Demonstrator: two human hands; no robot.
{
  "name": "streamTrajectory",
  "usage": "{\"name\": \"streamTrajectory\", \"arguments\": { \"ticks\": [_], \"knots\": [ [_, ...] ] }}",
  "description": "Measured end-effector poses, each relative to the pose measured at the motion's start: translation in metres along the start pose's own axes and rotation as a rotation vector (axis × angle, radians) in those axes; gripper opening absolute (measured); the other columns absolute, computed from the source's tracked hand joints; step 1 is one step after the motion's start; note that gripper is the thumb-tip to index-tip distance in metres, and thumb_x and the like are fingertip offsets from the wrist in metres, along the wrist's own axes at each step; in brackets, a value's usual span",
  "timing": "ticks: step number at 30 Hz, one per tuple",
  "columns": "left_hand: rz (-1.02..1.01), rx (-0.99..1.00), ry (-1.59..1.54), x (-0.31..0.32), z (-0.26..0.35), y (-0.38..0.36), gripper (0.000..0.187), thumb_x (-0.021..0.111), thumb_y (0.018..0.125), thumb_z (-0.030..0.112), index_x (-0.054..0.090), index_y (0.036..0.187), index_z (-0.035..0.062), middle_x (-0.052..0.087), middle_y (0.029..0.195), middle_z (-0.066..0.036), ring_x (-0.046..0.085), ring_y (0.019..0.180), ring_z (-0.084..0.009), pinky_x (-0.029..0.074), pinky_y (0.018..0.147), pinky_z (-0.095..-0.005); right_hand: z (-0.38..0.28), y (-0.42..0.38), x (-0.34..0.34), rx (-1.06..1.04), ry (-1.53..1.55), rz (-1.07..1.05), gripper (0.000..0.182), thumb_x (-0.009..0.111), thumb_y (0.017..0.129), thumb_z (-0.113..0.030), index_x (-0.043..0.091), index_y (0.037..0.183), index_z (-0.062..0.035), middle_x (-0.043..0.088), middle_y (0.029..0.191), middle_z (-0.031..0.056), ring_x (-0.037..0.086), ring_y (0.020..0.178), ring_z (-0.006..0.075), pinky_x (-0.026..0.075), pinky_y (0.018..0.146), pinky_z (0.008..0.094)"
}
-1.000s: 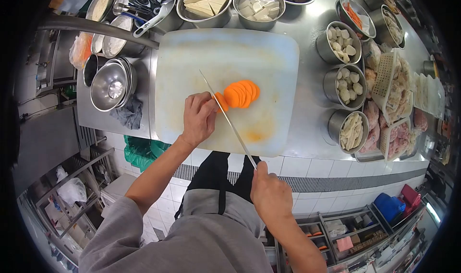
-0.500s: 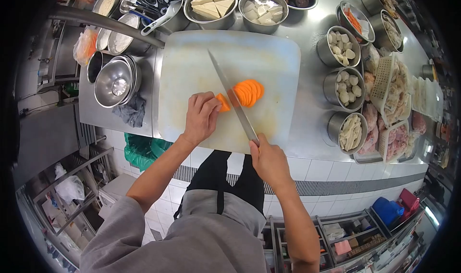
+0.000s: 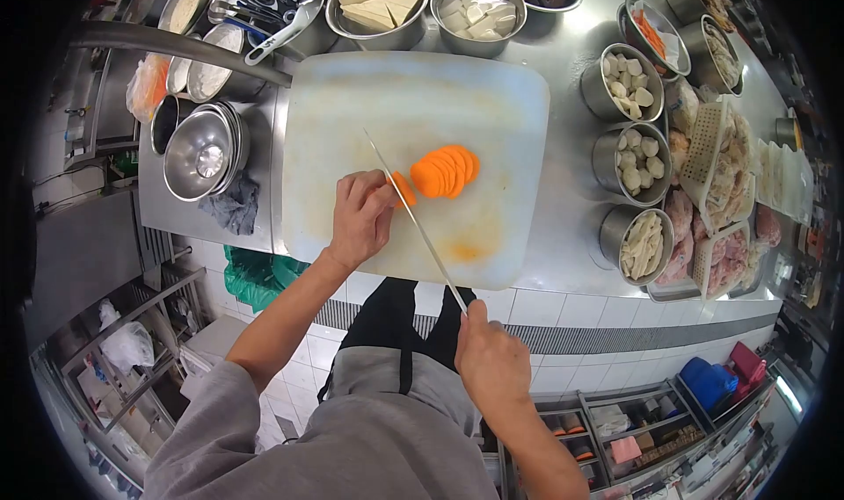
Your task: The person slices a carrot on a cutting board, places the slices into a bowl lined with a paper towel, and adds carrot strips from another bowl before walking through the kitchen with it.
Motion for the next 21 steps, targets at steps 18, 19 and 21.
{"name": "streamTrajectory", "arguments": {
  "ticks": [18,19,21],
  "knots": [
    [-0.01,0.014,-0.024,-0.006,0.004,0.001,0.038,0.066,0.08,-0.008,0.055,0.112,0.0088,0.058,0.11,-0.01,0.054,0.097,-0.032,0.043,0.086,-0.042,0.022,0.059,0.024,-0.068,0.361,0.004,0.023,0.055,0.103,-0.026,0.053,0.101,-0.0031,0.067,0.071,0.0217,0.066,0.066,0.0432,0.053,0.064,0.0541],
    [-0.015,0.015,-0.018,-0.006,0.003,0.001,0.038,0.066,0.08,-0.008,0.055,0.112,0.0093,0.058,0.11,-0.01,0.054,0.098,-0.032,0.043,0.087,-0.0422,0.018,0.05,0.018,-0.083,0.264,0.049,0.023,0.055,0.103,-0.026,0.053,0.1,-0.0038,0.067,0.069,0.0204,0.067,0.063,0.0421,0.054,0.061,0.0527],
    [-0.009,0.003,-0.022,-0.004,0.001,0.0,0.037,0.068,0.078,-0.006,0.057,0.109,0.0106,0.058,0.11,-0.009,0.053,0.099,-0.0305,0.042,0.086,-0.0424,0.008,0.031,0.008,-0.097,0.167,0.096,0.023,0.054,0.103,-0.026,0.052,0.098,-0.0044,0.066,0.067,0.019,0.067,0.061,0.0411,0.054,0.058,0.0513]
  ]
}}
Point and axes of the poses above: each hand's wrist, its own y-axis towards the middle knuckle, its own x-axis out of the palm, z = x × y, the point moved 4 cm from there along y, towards the middle knuckle
